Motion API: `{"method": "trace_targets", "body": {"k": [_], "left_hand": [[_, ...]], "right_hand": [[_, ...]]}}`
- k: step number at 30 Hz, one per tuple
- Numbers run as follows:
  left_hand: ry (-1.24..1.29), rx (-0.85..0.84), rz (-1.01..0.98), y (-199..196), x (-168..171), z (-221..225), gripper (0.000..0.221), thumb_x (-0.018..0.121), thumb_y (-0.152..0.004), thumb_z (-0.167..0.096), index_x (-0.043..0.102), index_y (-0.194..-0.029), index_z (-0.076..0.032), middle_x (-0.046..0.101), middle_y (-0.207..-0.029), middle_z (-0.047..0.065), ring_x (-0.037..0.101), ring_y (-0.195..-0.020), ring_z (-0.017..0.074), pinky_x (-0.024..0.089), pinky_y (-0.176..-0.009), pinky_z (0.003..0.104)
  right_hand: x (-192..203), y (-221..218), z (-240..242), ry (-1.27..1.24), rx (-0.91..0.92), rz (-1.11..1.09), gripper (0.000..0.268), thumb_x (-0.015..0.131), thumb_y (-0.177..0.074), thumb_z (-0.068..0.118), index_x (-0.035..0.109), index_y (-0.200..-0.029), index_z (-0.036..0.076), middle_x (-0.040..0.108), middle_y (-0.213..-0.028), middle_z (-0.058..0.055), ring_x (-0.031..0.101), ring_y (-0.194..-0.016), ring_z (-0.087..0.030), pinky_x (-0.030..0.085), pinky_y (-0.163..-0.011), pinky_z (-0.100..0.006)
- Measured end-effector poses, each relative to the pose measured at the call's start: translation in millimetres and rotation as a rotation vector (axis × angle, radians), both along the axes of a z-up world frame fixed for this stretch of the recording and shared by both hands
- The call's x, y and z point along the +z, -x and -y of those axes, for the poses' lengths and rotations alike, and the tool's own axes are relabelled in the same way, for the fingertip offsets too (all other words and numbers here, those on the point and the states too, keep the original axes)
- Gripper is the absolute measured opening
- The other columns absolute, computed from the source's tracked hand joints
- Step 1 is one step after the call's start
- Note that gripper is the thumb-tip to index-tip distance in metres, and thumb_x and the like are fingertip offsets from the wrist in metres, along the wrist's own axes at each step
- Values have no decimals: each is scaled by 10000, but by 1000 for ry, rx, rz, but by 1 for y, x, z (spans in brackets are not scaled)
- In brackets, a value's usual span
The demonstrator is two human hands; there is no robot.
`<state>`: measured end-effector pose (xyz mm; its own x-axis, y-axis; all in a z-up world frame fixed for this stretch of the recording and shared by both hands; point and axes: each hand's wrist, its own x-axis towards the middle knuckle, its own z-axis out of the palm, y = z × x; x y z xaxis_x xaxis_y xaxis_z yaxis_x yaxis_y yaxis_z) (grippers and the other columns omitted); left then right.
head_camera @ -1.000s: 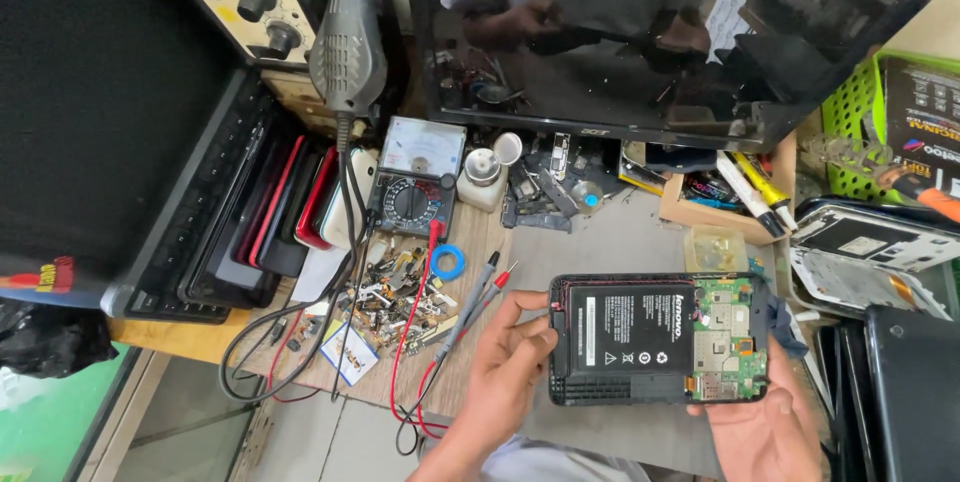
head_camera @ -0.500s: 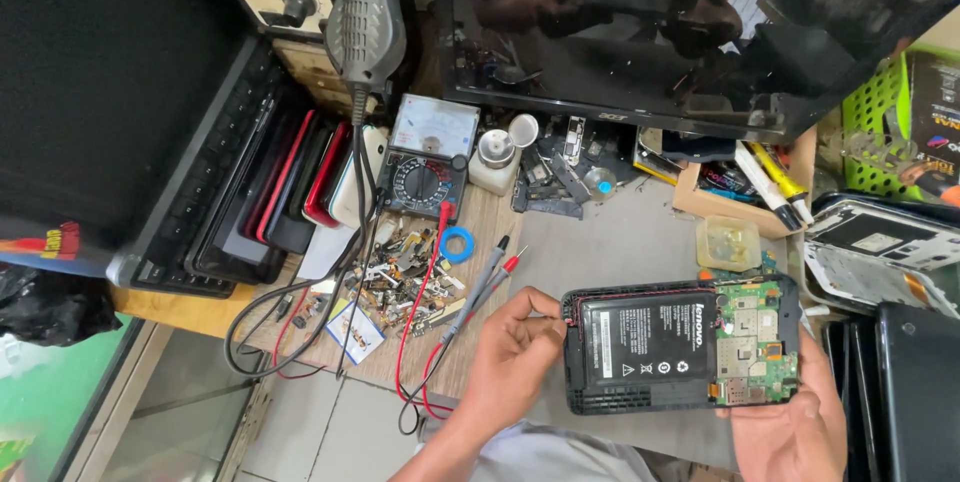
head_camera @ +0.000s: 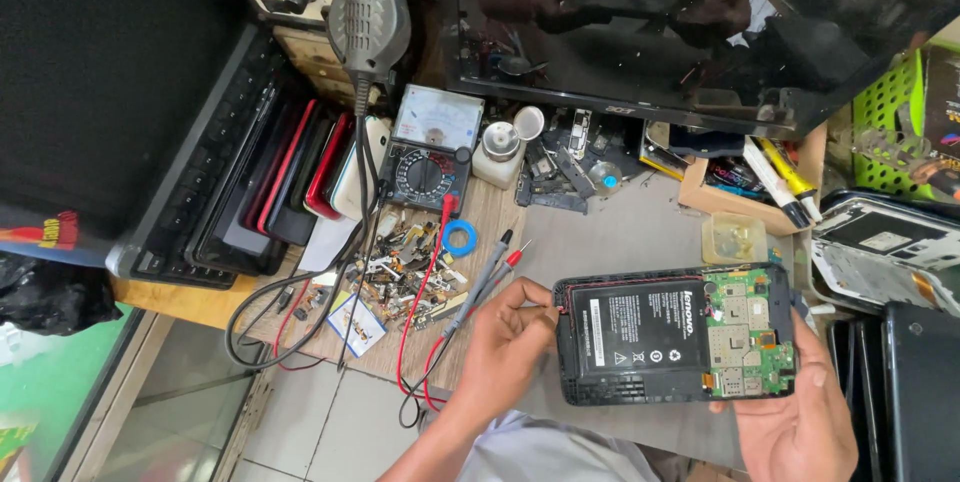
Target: Reassembling a tablet by connecting internal ribbon cables, securing components with a screwdriver, and snapping the back cover into place.
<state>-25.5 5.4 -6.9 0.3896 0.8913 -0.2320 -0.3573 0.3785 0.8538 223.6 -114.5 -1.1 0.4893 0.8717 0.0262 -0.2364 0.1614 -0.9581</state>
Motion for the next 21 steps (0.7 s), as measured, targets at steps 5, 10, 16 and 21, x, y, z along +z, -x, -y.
{"method": "trace_targets", "body": {"k": [5, 10, 16, 21], "left_hand": [[-32, -55, -98, 12, 10, 2, 118, 488, -950, -122, 550, -994, -33, 546, -706, 22, 510, -638, 110, 517, -635, 301], [-68, -115, -63, 28, 24, 8, 173, 455, -1004, -124, 551, -1104, -20, 623, -815, 47, 601, -695, 138, 501, -663, 281], [-367, -420, -272, 95, 72, 17, 380, 537, -1021, -256, 573, -1320, -23, 674, -1331, 104, 658, -1189, 185, 604, -952, 345], [-296, -480, 809, 256, -145, 59, 674, 667, -1002, -562, 656, -697, 39, 646, -581, 205, 595, -420, 337, 435, -331, 439]], "right_hand": [[-9, 1, 3, 86, 36, -23, 816, 531, -1070, 559, 339, -1645, 12, 572, -1426, -220, 648, -943, -303, 544, -505, -380], [-12, 14, 1, 129, -45, -52, 716, 504, -1078, 534, 422, -1602, 53, 617, -1382, -171, 678, -920, -304, 576, -473, -378], [-18, 15, 0, 114, -59, -176, 609, 537, -1083, 439, 480, -1569, 77, 669, -1306, -163, 663, -794, -262, 493, -433, -330], [-10, 28, -6, 134, -148, -72, 603, 512, -1081, 385, 493, -1549, 5, 648, -1219, -214, 610, -753, -301, 443, -425, -351]]}}
